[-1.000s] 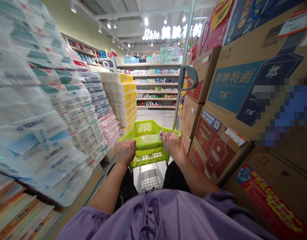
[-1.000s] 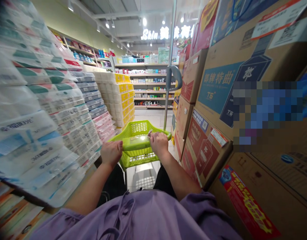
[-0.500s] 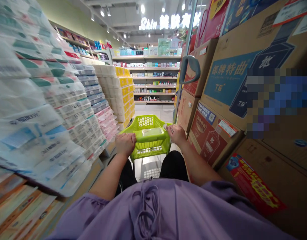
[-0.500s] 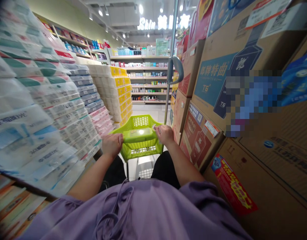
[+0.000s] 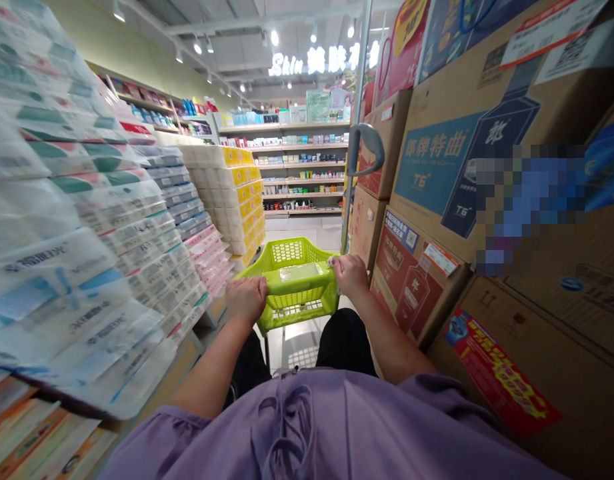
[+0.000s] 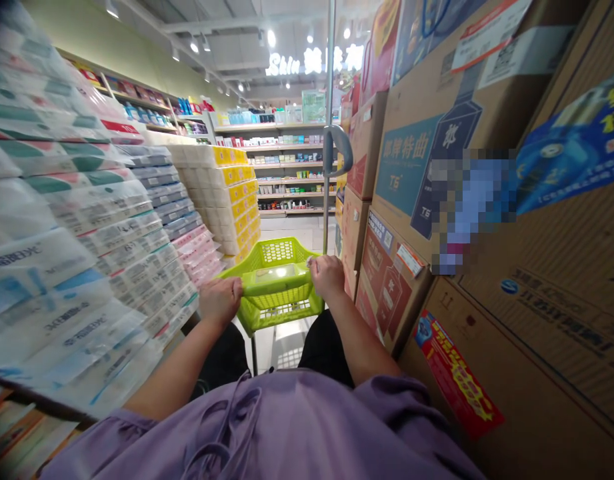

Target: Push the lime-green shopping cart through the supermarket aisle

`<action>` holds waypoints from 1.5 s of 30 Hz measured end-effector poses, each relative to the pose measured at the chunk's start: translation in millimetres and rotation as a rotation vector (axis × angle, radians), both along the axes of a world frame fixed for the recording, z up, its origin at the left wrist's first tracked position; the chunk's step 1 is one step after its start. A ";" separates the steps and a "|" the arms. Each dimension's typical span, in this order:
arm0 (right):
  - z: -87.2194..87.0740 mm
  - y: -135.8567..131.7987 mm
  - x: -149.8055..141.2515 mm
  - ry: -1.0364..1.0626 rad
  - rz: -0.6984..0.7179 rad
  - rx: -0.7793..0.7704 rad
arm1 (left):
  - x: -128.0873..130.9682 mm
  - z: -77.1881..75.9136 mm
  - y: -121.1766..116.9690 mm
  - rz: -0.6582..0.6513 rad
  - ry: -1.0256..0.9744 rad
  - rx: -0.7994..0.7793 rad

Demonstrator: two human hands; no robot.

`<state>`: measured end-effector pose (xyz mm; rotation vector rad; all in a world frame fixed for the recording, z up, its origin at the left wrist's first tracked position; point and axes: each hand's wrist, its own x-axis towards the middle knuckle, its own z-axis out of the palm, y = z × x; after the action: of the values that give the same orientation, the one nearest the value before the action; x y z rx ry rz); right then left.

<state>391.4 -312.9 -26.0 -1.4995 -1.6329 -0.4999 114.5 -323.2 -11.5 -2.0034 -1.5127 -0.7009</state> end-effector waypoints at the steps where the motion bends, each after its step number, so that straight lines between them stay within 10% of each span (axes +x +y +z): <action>1: 2.5 -0.9 -7.2 -0.002 -0.033 -0.022 | 1.4 0.3 0.1 0.005 -0.004 -0.007; 6: 5.9 -8.5 -26.5 -0.078 0.022 -0.014 | 3.1 1.7 0.6 -0.001 -0.035 -0.027; 15: -0.6 8.2 33.1 -0.075 0.035 -0.053 | 9.5 1.7 -1.4 -0.036 -0.011 -0.001; 36: -1.6 1.3 -5.5 0.003 0.094 0.028 | 21.8 7.6 6.4 -0.055 -0.091 -0.107; 45: -10.9 9.4 23.7 0.082 0.077 0.092 | 21.8 4.9 3.6 -0.095 -0.099 -0.109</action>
<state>415.2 -303.5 -36.9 -1.3668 -1.5758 -0.4590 136.3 -319.6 -6.6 -2.1619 -1.5504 -0.7819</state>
